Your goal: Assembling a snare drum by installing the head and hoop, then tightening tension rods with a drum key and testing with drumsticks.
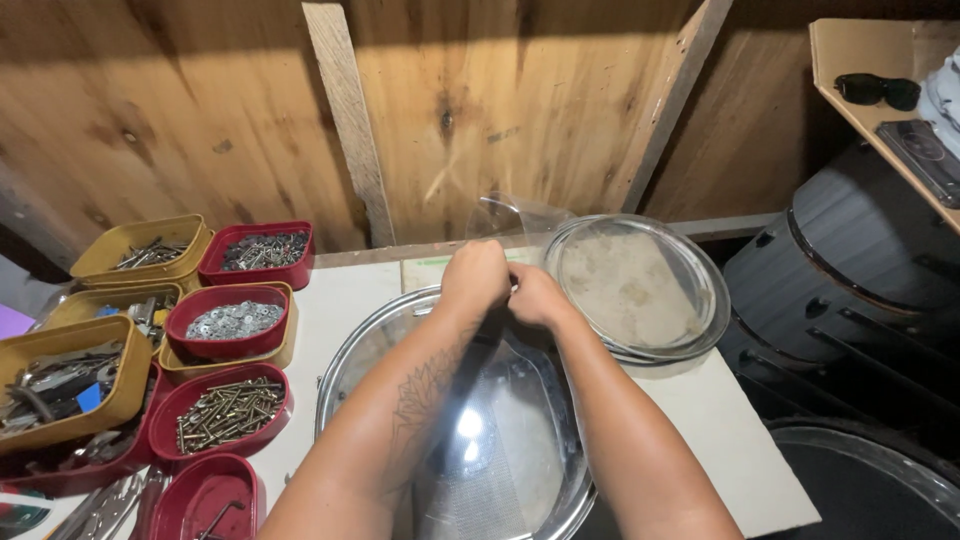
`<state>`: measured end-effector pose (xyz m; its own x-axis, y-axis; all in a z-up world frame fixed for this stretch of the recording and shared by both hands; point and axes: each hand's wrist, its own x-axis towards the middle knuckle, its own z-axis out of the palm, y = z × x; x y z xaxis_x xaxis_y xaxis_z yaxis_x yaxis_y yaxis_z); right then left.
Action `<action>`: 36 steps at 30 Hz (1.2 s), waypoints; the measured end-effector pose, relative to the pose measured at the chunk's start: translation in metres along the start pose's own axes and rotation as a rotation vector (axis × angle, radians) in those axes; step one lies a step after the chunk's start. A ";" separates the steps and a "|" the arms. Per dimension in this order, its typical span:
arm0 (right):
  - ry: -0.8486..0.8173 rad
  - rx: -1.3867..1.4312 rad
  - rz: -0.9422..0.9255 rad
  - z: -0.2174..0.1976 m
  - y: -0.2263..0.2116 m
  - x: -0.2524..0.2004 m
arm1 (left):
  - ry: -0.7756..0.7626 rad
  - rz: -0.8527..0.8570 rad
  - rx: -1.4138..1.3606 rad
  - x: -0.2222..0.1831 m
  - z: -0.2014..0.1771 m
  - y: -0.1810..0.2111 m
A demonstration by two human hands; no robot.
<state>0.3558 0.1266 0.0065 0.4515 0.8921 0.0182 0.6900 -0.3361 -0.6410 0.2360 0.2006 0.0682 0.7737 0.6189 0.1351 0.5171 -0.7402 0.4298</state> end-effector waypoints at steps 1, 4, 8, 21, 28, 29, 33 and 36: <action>-0.001 0.001 0.002 -0.006 -0.009 -0.010 | -0.002 0.000 0.000 -0.008 -0.006 0.005; -0.015 0.071 -0.044 -0.020 -0.029 -0.027 | -0.012 -0.007 0.000 -0.024 -0.027 0.019; -0.041 0.024 -0.007 -0.023 -0.036 -0.031 | 0.003 -0.087 0.019 -0.024 -0.040 0.015; -0.060 0.105 -0.044 -0.027 -0.037 -0.034 | -0.084 -0.314 -0.090 -0.046 -0.076 0.028; -0.105 0.207 -0.097 -0.015 -0.007 -0.015 | 0.168 -0.292 0.051 -0.098 -0.116 -0.099; -0.097 0.196 -0.094 -0.017 -0.011 -0.017 | 0.170 -0.358 0.167 -0.122 -0.122 -0.121; -0.108 0.170 -0.073 -0.021 -0.009 -0.011 | 0.053 -0.574 0.223 -0.223 -0.087 -0.187; -0.061 0.107 -0.044 -0.022 -0.014 -0.018 | -0.300 -0.761 0.140 -0.290 -0.010 -0.188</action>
<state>0.3505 0.1085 0.0323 0.3849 0.9230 0.0033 0.6426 -0.2654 -0.7188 -0.0888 0.1630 -0.0426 0.2485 0.8820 -0.4005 0.9641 -0.1855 0.1898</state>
